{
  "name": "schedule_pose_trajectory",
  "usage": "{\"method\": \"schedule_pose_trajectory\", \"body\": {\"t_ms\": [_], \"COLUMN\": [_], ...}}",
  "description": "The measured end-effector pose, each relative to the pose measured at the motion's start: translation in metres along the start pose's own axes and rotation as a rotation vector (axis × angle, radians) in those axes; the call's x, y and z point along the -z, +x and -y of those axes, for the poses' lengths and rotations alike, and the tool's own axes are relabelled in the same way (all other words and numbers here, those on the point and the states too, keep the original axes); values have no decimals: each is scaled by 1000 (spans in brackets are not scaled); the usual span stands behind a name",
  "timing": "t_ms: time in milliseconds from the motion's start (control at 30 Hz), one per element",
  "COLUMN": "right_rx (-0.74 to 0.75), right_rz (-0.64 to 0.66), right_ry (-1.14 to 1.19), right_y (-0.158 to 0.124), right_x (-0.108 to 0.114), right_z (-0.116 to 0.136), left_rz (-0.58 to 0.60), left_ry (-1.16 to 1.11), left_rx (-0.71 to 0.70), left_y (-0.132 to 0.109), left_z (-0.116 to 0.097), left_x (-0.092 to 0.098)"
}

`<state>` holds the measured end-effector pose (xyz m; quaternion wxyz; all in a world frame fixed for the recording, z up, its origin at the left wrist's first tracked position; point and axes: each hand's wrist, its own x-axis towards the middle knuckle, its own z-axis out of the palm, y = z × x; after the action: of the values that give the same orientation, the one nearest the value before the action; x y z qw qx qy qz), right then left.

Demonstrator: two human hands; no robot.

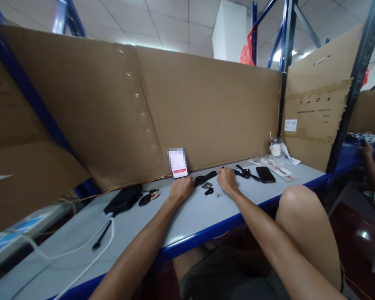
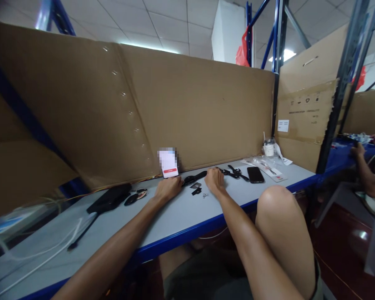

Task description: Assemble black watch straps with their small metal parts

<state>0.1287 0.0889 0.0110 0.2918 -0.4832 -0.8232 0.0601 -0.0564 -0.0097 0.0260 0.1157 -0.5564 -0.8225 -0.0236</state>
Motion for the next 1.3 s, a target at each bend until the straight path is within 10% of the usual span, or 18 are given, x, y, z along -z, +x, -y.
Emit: {"method": "schedule_pose_trajectory", "body": {"t_ms": [500,933,1300], "right_rx": [-169,-171,-207], "right_rz": [-33,-126,-353], "right_ry": [-215,-51,106], "right_y": [25,22,20], "right_x": [-10,-10,6], "right_z": [-41,-40,-38], "left_rz": [-11,186,215], "left_ry": [-213,-179,-282], "left_rx": [-257,-446,-450], "left_y": [-20,-23,35], "left_z": [-28,-41,-126], "left_x": [10,-38,-43]}}
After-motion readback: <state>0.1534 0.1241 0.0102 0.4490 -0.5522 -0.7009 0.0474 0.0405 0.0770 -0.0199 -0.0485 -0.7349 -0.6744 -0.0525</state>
